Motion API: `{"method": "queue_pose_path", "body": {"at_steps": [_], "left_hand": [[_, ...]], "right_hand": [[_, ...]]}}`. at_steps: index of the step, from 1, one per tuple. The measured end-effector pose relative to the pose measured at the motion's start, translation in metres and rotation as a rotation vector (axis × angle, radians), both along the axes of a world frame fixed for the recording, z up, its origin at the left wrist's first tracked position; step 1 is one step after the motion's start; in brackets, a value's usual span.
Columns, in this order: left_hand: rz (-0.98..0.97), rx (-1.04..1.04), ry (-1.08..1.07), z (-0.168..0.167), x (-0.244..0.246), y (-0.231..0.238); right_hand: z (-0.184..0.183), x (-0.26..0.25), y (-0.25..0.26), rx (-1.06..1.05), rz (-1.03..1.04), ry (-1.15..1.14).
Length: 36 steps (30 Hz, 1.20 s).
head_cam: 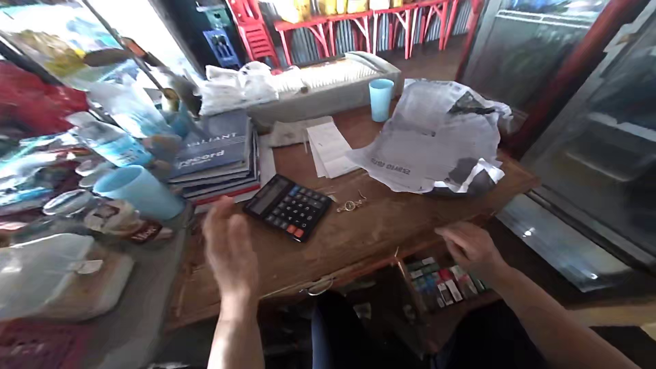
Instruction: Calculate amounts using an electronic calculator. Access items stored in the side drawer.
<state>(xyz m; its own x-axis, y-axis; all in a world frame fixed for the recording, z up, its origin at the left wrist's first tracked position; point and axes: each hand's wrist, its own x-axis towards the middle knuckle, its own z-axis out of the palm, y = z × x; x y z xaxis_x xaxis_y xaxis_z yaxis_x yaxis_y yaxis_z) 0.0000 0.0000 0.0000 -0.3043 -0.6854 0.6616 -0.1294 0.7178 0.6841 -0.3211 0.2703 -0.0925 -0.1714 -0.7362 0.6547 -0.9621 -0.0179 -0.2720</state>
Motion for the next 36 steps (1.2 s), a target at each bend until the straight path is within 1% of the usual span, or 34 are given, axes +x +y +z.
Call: {"method": "queue_pose_path", "body": {"at_steps": [2, 4, 6, 8, 11, 13, 15, 16, 18, 21, 23, 25, 26, 28, 31, 34, 36], "left_hand": [[0.095, 0.08, -0.237, -0.012, -0.005, -0.027], [0.138, 0.154, -0.35, -0.019, -0.01, -0.047], [0.165, 0.232, -0.427, -0.019, -0.015, -0.06], [0.184, 0.284, -0.49, -0.016, -0.018, -0.069], [0.212, 0.333, -0.587, -0.008, -0.018, -0.08], [0.205, 0.347, -0.611, -0.007, -0.015, -0.089], [0.165, 0.387, -0.543, -0.007, -0.016, -0.094], [0.145, 0.408, -0.479, -0.007, -0.017, -0.094], [0.092, 0.435, -0.334, -0.006, -0.02, -0.093], [-0.01, 0.514, -0.106, 0.001, -0.026, -0.091], [-0.092, 0.585, 0.101, 0.004, -0.037, -0.095], [-0.205, 0.706, 0.313, 0.006, -0.054, -0.097], [-0.246, 0.772, 0.371, 0.008, -0.062, -0.096], [-0.309, 0.839, 0.389, 0.007, -0.073, -0.096], [-0.342, 0.85, 0.264, -0.002, -0.076, -0.096], [-0.229, 0.856, 0.24, -0.01, -0.082, -0.093], [-0.168, 0.848, 0.293, -0.014, -0.085, -0.092]], "right_hand": [[0.008, 0.018, -0.032, -0.1, 0.107, 0.04], [0.011, 0.04, -0.066, -0.107, 0.212, 0.063], [0.015, 0.061, -0.097, 0.032, 0.289, 0.072], [0.022, 0.074, -0.124, 0.229, 0.334, 0.057], [0.045, 0.079, -0.153, 0.504, 0.281, -0.027], [0.055, 0.078, -0.17, 0.63, 0.2, -0.09], [0.052, 0.076, -0.182, 0.597, 0.16, -0.108], [0.051, 0.078, -0.187, 0.564, 0.153, -0.107], [0.053, 0.085, -0.195, 0.572, 0.148, -0.127], [0.051, 0.091, -0.198, 0.528, 0.169, -0.157], [0.05, 0.091, -0.197, 0.503, 0.195, -0.176], [0.05, 0.092, -0.195, 0.505, 0.189, -0.15], [0.049, 0.092, -0.195, 0.487, 0.181, -0.142], [0.049, 0.092, -0.194, 0.462, 0.16, -0.163], [0.047, 0.09, -0.194, 0.427, 0.13, -0.173], [0.042, 0.09, -0.193, 0.342, 0.101, -0.137], [0.036, 0.092, -0.191, 0.214, 0.085, -0.078]]}}
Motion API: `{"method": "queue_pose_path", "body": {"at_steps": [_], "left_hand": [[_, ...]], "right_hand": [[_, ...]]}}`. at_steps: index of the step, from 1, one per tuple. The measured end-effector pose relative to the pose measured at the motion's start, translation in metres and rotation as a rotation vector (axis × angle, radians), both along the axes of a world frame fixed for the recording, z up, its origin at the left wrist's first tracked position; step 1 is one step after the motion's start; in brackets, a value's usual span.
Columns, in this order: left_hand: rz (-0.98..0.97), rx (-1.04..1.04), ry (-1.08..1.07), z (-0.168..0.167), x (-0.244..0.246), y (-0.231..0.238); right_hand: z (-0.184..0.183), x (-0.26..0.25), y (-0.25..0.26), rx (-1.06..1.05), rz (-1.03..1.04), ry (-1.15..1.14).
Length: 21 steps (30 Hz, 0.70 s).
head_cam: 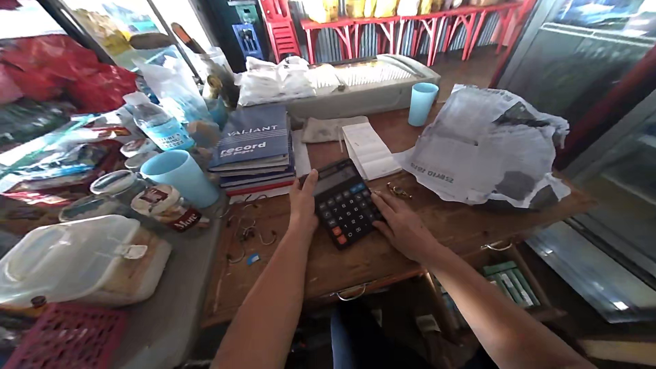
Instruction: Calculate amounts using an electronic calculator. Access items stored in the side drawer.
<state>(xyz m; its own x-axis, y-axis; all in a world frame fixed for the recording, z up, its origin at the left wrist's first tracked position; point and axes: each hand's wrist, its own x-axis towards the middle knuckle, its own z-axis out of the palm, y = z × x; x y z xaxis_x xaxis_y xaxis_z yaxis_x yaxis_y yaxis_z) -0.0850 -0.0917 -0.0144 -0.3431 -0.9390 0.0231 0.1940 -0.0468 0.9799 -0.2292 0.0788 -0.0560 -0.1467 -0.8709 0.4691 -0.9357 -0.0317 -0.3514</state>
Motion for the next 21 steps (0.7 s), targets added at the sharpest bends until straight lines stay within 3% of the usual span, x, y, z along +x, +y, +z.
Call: {"method": "queue_pose_path", "body": {"at_steps": [4, 7, 17, 21], "left_hand": [[0.055, -0.041, -0.033, -0.008, 0.004, -0.007], [0.068, -0.083, -0.028, -0.009, 0.004, -0.006], [0.046, -0.144, 0.066, -0.009, 0.003, -0.003], [0.054, -0.144, 0.068, -0.006, 0.004, 0.0]], "right_hand": [[-0.009, 0.017, 0.007, -0.192, 0.098, 0.048], [-0.011, 0.043, 0.014, -0.167, 0.188, 0.116], [-0.01, 0.057, 0.012, -0.026, 0.154, 0.272], [-0.011, 0.055, 0.014, -0.1, 0.164, 0.057]]}}
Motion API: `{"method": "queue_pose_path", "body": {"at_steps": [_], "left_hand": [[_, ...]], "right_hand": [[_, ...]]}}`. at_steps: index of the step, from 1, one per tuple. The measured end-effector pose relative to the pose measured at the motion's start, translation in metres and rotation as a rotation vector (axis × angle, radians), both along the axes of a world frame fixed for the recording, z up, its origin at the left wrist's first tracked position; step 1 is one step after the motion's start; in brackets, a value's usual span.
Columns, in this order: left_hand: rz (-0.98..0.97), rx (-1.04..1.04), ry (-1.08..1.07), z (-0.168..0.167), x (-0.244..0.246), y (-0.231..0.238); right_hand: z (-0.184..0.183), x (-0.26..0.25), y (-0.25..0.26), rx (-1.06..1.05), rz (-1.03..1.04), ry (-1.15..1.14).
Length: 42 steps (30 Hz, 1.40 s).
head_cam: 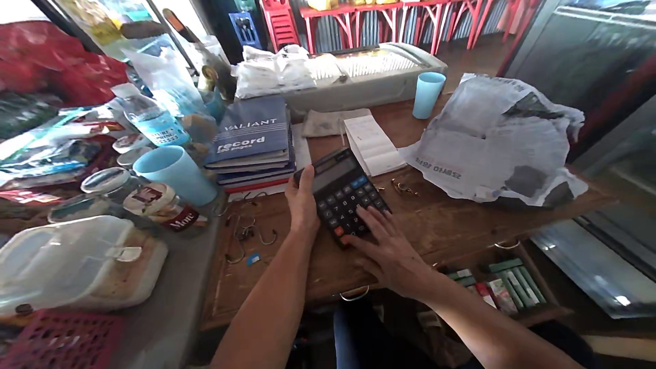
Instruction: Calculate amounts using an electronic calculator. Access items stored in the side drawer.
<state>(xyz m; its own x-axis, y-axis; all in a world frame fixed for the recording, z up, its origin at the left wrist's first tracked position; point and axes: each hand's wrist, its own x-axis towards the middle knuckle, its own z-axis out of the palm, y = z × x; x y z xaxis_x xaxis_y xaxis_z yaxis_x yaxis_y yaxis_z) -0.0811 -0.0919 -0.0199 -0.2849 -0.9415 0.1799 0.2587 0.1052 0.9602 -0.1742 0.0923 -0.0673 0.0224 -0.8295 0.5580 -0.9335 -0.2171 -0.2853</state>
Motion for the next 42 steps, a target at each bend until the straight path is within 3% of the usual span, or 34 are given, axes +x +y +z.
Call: {"method": "queue_pose_path", "body": {"at_steps": [3, 6, 16, 22, 42], "left_hand": [[-0.015, -0.005, 0.004, -0.002, 0.003, 0.0], [-0.035, -0.012, -0.015, -0.002, 0.003, 0.0], [-0.025, -0.063, -0.014, -0.003, 0.002, 0.0], [-0.043, -0.059, 0.046, -0.003, 0.0, -0.001], [-0.012, -0.04, 0.074, 0.004, -0.006, -0.001]], "right_hand": [[-0.004, -0.01, 0.001, -0.079, -0.092, -0.127], [-0.003, -0.02, 0.003, -0.062, -0.164, -0.107], [0.003, -0.018, -0.008, -0.075, -0.159, 0.014], [0.007, -0.027, -0.018, -0.065, -0.251, -0.051], [0.001, -0.023, -0.02, -0.142, -0.239, -0.006]]}}
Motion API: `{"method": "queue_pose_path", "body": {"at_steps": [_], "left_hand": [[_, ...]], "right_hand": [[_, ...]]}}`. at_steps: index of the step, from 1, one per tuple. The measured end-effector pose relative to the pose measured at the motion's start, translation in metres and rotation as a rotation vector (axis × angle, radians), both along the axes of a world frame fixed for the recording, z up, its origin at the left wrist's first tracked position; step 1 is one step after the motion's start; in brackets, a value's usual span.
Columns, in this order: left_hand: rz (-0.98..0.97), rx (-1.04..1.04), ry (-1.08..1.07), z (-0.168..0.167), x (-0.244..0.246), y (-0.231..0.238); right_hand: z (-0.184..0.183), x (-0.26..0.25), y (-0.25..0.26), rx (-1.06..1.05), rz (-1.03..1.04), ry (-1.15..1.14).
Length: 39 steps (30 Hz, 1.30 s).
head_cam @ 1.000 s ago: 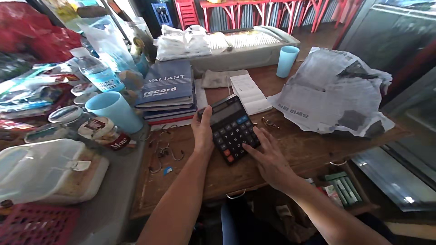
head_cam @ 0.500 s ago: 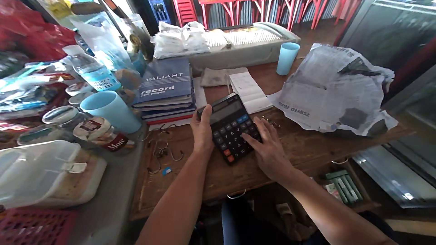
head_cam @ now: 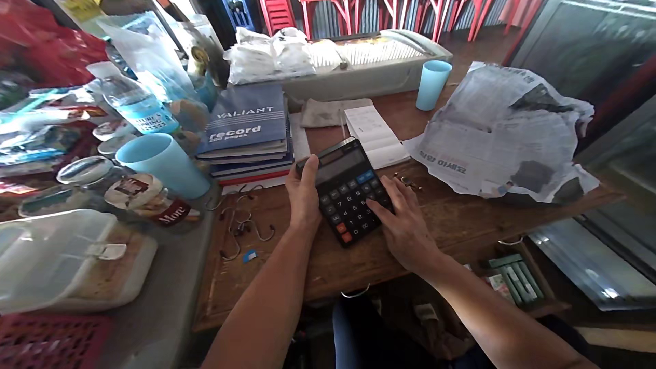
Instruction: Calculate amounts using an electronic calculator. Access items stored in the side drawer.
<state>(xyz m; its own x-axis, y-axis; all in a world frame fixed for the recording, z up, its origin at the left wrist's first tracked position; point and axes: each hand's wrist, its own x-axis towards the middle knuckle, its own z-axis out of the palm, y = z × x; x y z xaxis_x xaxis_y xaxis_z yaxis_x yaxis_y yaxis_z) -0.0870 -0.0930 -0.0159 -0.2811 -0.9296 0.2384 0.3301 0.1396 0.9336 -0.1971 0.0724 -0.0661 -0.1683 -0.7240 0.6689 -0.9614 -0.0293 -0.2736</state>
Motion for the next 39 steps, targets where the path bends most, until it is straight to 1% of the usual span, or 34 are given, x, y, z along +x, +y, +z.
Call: {"method": "queue_pose_path", "body": {"at_steps": [4, 10, 15, 18, 21, 28, 31, 35, 39], "left_hand": [[0.002, 0.0, -0.018, 0.0, 0.0, 0.0], [-0.002, -0.016, 0.023, -0.002, 0.0, -0.002], [0.017, -0.015, -0.005, -0.003, 0.001, -0.003], [0.021, -0.016, -0.008, -0.003, 0.001, -0.004], [0.004, -0.011, 0.003, -0.001, 0.002, -0.003], [-0.083, -0.048, -0.052, -0.006, 0.009, 0.003], [-0.065, -0.031, -0.03, -0.003, 0.007, 0.003], [-0.06, -0.015, -0.055, -0.004, 0.008, 0.002], [-0.071, -0.021, -0.11, -0.009, 0.011, 0.001]], "right_hand": [[0.0, 0.003, 0.001, -0.006, 0.034, 0.029], [0.0, 0.014, 0.003, 0.009, 0.14, 0.058], [0.002, 0.019, 0.006, 0.1, 0.071, 0.161], [0.002, 0.02, 0.012, 0.092, 0.095, 0.135], [-0.002, 0.024, 0.017, 0.112, 0.077, 0.166], [0.004, 0.03, 0.025, 0.156, 0.053, 0.173], [0.002, 0.029, 0.026, 0.124, 0.062, 0.164], [0.001, 0.028, 0.029, 0.041, 0.092, 0.131], [-0.003, 0.027, 0.029, 0.033, 0.099, 0.102]]}}
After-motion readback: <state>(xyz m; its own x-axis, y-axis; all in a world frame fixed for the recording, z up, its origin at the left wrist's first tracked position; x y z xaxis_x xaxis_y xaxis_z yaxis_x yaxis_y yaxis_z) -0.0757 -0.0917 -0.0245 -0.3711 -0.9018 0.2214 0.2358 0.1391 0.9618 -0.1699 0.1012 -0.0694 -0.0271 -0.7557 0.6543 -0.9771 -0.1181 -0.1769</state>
